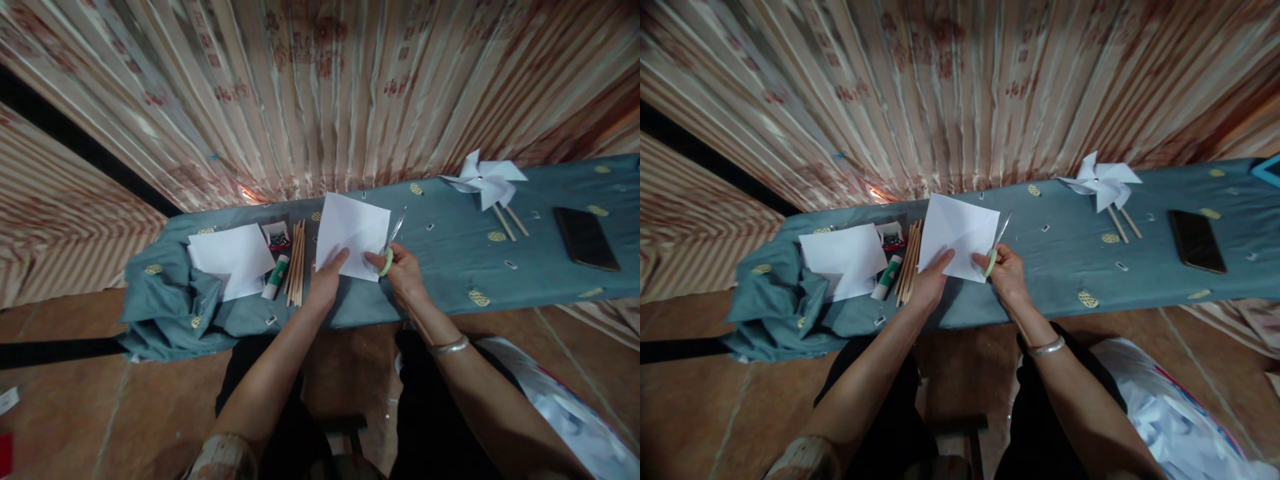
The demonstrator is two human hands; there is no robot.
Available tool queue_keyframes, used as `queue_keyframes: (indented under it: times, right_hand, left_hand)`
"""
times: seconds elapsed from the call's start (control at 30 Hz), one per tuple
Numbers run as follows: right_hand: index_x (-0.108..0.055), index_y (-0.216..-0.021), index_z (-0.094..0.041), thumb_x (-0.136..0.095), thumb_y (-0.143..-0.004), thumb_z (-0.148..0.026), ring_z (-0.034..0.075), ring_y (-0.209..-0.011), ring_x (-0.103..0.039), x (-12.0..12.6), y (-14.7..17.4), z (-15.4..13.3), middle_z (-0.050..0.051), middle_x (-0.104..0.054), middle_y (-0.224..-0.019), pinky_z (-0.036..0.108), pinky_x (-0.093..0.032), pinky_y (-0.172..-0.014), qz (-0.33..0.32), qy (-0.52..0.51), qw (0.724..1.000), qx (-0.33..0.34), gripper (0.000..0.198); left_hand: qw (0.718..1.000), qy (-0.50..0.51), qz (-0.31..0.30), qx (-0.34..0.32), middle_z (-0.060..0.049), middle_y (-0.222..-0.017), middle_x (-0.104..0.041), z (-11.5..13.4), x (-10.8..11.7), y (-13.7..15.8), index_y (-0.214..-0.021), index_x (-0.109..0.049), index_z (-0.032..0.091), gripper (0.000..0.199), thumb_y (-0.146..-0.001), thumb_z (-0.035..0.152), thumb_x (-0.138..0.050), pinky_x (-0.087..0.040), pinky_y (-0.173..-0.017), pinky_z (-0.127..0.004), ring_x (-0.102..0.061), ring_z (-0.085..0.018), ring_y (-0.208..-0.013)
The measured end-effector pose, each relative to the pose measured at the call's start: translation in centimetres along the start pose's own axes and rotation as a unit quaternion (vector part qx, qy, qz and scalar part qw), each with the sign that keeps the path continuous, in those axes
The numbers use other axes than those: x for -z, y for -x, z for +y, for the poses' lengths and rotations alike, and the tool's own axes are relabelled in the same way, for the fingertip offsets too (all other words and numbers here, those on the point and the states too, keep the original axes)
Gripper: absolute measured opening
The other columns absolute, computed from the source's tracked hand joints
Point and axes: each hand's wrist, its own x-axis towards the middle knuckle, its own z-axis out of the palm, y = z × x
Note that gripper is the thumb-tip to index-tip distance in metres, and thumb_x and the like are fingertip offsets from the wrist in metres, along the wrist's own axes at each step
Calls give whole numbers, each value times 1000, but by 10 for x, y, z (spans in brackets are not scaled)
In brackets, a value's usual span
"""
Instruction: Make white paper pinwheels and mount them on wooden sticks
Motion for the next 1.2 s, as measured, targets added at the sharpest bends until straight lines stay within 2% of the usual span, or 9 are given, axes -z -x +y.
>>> queue_keyframes:
  times: [0.17,0.3,0.4,0.5,0.6,0.67,0.8,1.0,1.2]
  right_hand:
    - [-64,-73,-20,-91,-40,-47,10,-50,-52,2,3,0,-5,-64,-59,25,-45,-52,-6,17,1000,4,50]
    - [-66,-77,-20,-79,-60,-61,11,-53,-51,13,5,-2,-3,-61,-58,25,-40,-50,-33,75,996,34,47]
    - [-66,-86,-19,-72,-66,-66,14,-61,-57,26,9,-6,3,-68,-69,25,-42,-52,-104,122,987,0,51]
    - [-66,-95,-17,-68,-70,-68,16,-68,-60,39,15,-11,6,-71,-78,27,-44,-57,-226,168,958,-48,57]
    - [-65,-101,-15,-65,-73,-69,16,-69,-61,46,21,-13,7,-70,-81,28,-45,-59,-328,191,922,-81,60]
    - [-64,-103,-14,-65,-72,-70,16,-67,-60,47,24,-12,7,-69,-80,29,-45,-59,-361,192,907,-97,64]
    - [-63,-102,-13,-66,-70,-72,15,-66,-58,45,29,-11,7,-67,-78,29,-46,-61,-381,187,897,-120,67]
    - [-65,-98,-13,-64,-73,-72,13,-62,-55,46,28,-11,5,-66,-74,27,-43,-57,-380,206,896,-105,63]
    - [-65,-98,-14,-65,-72,-71,12,-63,-56,45,28,-10,4,-66,-73,25,-44,-59,-377,201,897,-115,62]
  left_hand:
    - [998,1,5,-64,-7,-89,-76,-7,3,-3,-91,-73,16,38,-56,26,-82,-52,-94,-43,-69,-30,-99]
    - [994,5,10,-108,-6,-89,-76,-2,11,-13,-87,-74,20,29,-60,25,-82,-52,-94,-44,-69,-29,-99]
    - [993,22,29,-115,-5,-85,-75,8,18,-21,-77,-72,20,27,-54,23,-85,-53,-93,-43,-70,-26,-91]
    - [992,44,32,-118,-3,-79,-74,18,22,-27,-71,-70,18,29,-47,24,-86,-52,-92,-42,-70,-22,-82]
    - [993,47,31,-99,-3,-79,-74,24,26,-29,-71,-69,16,31,-46,25,-86,-50,-95,-44,-70,-23,-85]
    - [995,43,25,-88,-5,-82,-75,26,27,-29,-74,-69,16,32,-47,24,-86,-48,-98,-46,-70,-24,-91]
    - [995,38,6,-93,-5,-82,-75,26,26,-27,-73,-70,17,29,-49,24,-86,-49,-98,-45,-70,-23,-90]
    - [993,45,-6,-106,-3,-78,-74,24,20,-26,-80,-72,16,35,-48,22,-84,-49,-96,-44,-69,-21,-80]
    - [995,19,-32,-97,-5,-86,-74,18,24,-27,-91,-73,18,40,-53,24,-84,-47,-99,-45,-69,-24,-94]
